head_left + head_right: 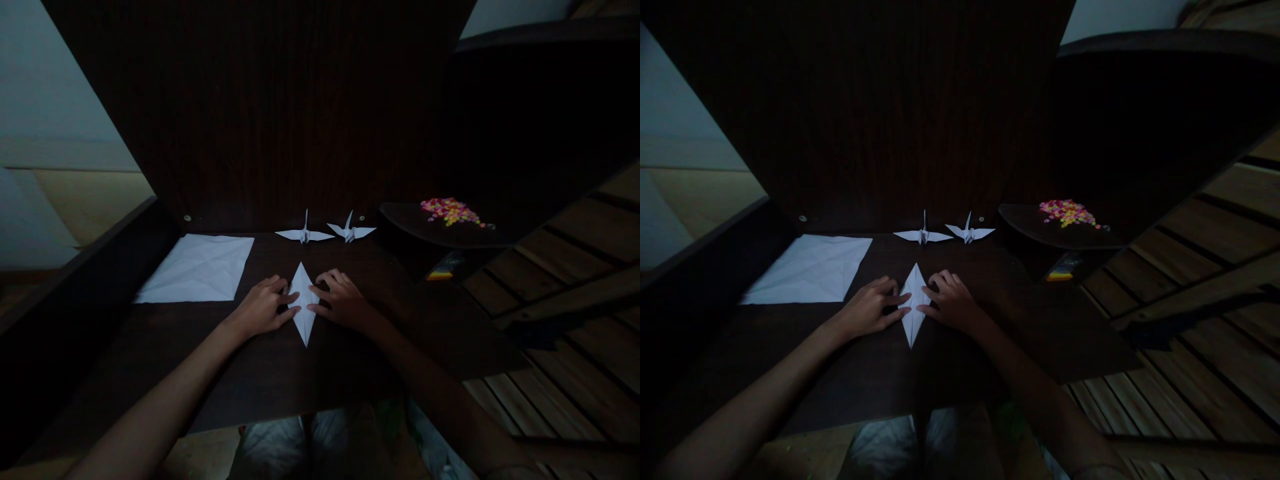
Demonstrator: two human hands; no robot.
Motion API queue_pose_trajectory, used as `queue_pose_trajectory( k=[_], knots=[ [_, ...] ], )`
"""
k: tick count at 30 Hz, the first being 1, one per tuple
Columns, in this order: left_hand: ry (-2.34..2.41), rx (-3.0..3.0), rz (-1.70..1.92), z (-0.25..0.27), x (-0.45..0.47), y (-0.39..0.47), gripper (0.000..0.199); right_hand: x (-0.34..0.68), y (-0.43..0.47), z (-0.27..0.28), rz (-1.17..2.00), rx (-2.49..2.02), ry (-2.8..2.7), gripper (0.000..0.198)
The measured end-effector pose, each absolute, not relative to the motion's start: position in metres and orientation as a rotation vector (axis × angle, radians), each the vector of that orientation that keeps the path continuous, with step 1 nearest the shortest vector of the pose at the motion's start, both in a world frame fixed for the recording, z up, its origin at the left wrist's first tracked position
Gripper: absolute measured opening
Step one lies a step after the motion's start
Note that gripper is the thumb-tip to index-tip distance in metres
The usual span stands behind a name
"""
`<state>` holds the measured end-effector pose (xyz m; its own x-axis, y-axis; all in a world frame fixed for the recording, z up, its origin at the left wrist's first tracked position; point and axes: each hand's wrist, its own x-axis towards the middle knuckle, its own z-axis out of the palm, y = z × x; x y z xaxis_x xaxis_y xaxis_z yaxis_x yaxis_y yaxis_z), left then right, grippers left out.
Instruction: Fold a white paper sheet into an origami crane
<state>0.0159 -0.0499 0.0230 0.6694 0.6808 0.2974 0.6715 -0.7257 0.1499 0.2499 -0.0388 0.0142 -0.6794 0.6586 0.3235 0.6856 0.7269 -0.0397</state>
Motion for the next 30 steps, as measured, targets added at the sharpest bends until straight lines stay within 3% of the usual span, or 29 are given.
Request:
queue_pose_trajectory(
  k=[30],
  knots=[
    [1.048,2.759,0.717,0.01,0.026,-0.051,0.033,0.239,-0.038,-0.002,0.036,-1.087,-2.412,0.034]
  ],
)
